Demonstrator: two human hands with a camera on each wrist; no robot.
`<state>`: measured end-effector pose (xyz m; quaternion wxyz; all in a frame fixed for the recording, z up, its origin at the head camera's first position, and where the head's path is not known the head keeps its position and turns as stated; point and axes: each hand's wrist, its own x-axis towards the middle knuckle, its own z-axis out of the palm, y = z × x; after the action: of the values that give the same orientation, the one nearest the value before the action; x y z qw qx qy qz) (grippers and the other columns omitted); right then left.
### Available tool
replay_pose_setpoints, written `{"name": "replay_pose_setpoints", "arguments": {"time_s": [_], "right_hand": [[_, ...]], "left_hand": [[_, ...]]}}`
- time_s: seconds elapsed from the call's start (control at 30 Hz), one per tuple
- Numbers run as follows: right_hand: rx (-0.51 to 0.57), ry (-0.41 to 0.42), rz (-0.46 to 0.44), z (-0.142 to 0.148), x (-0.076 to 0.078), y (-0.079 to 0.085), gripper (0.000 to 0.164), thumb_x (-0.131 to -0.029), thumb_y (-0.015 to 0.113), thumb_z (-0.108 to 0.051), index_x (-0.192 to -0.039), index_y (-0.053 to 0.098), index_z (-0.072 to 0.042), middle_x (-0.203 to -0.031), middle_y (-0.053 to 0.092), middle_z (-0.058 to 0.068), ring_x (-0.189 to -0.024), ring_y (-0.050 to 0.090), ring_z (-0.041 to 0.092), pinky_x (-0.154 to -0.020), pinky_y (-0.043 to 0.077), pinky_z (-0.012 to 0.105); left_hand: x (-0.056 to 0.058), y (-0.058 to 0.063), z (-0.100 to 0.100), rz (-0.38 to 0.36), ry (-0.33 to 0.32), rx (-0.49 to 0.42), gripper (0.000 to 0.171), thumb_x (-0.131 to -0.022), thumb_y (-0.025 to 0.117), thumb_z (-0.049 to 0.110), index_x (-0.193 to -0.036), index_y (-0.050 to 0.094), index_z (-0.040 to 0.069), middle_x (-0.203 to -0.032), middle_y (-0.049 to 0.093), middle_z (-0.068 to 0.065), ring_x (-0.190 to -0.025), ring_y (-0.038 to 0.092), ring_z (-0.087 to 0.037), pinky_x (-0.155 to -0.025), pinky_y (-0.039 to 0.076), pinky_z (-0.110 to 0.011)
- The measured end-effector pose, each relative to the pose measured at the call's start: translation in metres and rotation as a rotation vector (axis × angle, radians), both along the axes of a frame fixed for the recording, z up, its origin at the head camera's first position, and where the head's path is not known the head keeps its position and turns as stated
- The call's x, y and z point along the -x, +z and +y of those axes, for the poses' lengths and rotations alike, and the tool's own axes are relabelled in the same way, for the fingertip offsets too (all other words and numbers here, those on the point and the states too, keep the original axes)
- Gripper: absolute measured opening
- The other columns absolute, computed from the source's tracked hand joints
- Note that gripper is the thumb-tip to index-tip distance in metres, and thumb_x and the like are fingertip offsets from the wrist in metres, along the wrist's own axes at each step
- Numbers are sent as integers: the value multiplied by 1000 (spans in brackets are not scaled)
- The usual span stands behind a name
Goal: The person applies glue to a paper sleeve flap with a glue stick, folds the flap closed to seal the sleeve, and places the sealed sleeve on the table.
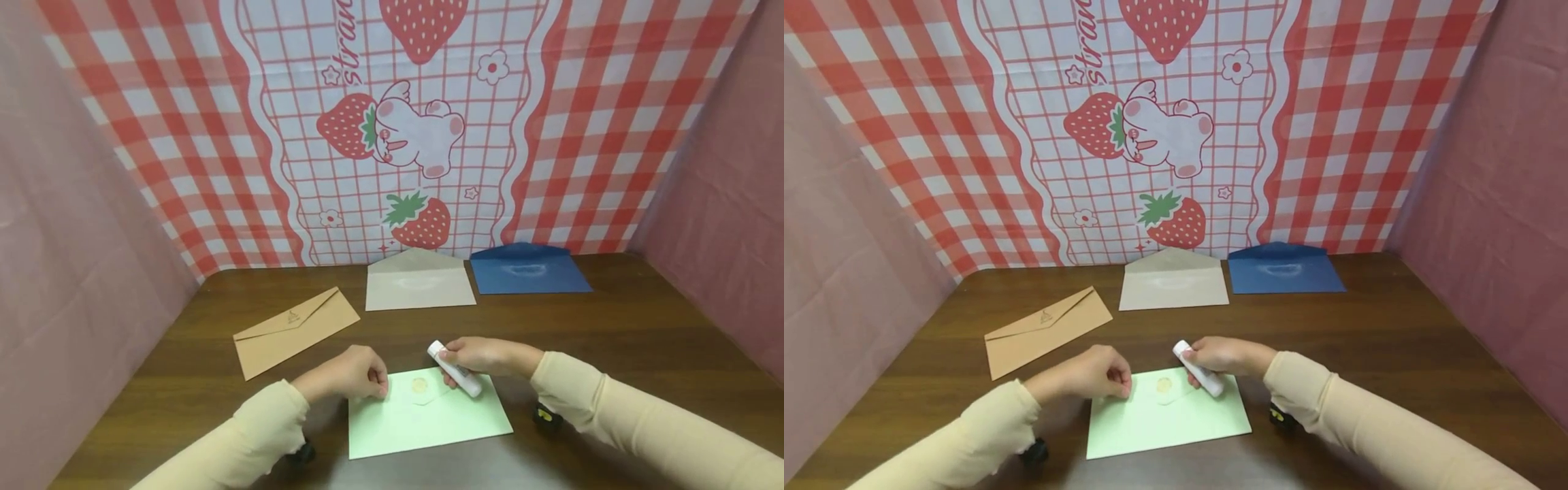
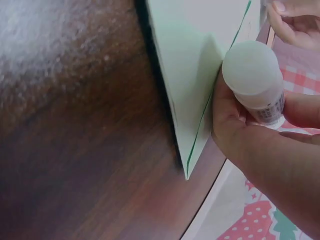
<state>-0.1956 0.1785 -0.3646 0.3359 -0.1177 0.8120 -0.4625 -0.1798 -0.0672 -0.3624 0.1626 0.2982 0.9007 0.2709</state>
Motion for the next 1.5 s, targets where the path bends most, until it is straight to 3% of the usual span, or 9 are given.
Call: {"name": "replay_pose_setpoints", "arguments": {"time_s": [0.17, 0.4, 0.67, 0.8, 0.9, 1.0, 1.1, 1.27, 1.5], "right_hand": [[-21, -3, -15, -7, 0, 8, 31, -103, 37, -13, -112, 52, 12, -79, 61, 7, -73, 59, 14, -70, 49, 26], [1, 56, -41, -26, 3, 26, 33, -103, 36, -14, -111, 54, 13, -80, 63, 9, -73, 62, 14, -72, 51, 27], [-76, 41, -45, -20, -3, 12, 31, -102, 39, -14, -106, 57, 10, -79, 61, 7, -72, 58, 13, -69, 49, 24], [-60, 26, -34, -17, -3, 6, 30, -102, 40, -15, -110, 56, 10, -79, 60, 6, -72, 57, 13, -69, 49, 24], [-2, 33, -41, -17, -2, 6, 32, -102, 39, -14, -114, 55, 12, -82, 61, 7, -76, 58, 13, -71, 49, 25], [64, 25, -56, -15, -2, 7, 34, -103, 37, -14, -115, 53, 14, -85, 63, 8, -78, 60, 14, -75, 50, 26], [127, -6, -54, -7, -4, 7, 35, -104, 35, -14, -113, 52, 15, -88, 63, 10, -81, 62, 14, -78, 51, 28], [164, -22, -4, 10, -8, 14, 38, -104, 35, -15, -117, 48, 19, -94, 62, 10, -85, 63, 13, -82, 52, 29], [184, -15, 33, 26, -7, 30, 43, -103, 37, -19, -124, 43, 19, -98, 63, 10, -90, 62, 13, -83, 49, 28]], "left_hand": [[-1, -10, -11, 12, 27, -7, 13, -82, 73, 6, -70, 68, 9, -65, 59, 4, -63, 48, -8, -55, 39, -18], [3, -11, -12, -10, 28, -1, 13, -82, 73, 8, -71, 67, 9, -65, 58, 5, -63, 48, -8, -56, 39, -18], [1, -15, -3, 16, -25, -20, 12, -86, 67, 6, -74, 65, 8, -68, 55, 4, -65, 47, -6, -59, 39, -17], [-1, -12, -1, 30, 37, -25, 16, -91, 62, 10, -75, 67, 8, -69, 57, 3, -65, 46, -8, -56, 38, -18], [-3, -11, -4, 83, 75, -22, 14, -87, 69, 19, -82, 68, 7, -76, 60, -1, -69, 49, -10, -59, 41, -20], [-8, -9, -9, 158, 71, 36, 38, -74, 82, 30, -98, 67, 5, -91, 62, -4, -83, 54, -14, -70, 48, -24], [-12, -11, -9, 188, 58, 124, 62, -65, 88, 34, -112, 62, 5, -102, 61, -6, -96, 55, -19, -81, 50, -29], [-12, -13, -7, 123, 55, 161, 64, -64, 89, 28, -113, 58, 2, -102, 60, -9, -96, 53, -20, -80, 50, -30], [1, -7, -2, -7, 105, 183, 61, -64, 90, 24, -109, 55, 2, -101, 55, -8, -95, 48, -20, -81, 47, -35]]}}
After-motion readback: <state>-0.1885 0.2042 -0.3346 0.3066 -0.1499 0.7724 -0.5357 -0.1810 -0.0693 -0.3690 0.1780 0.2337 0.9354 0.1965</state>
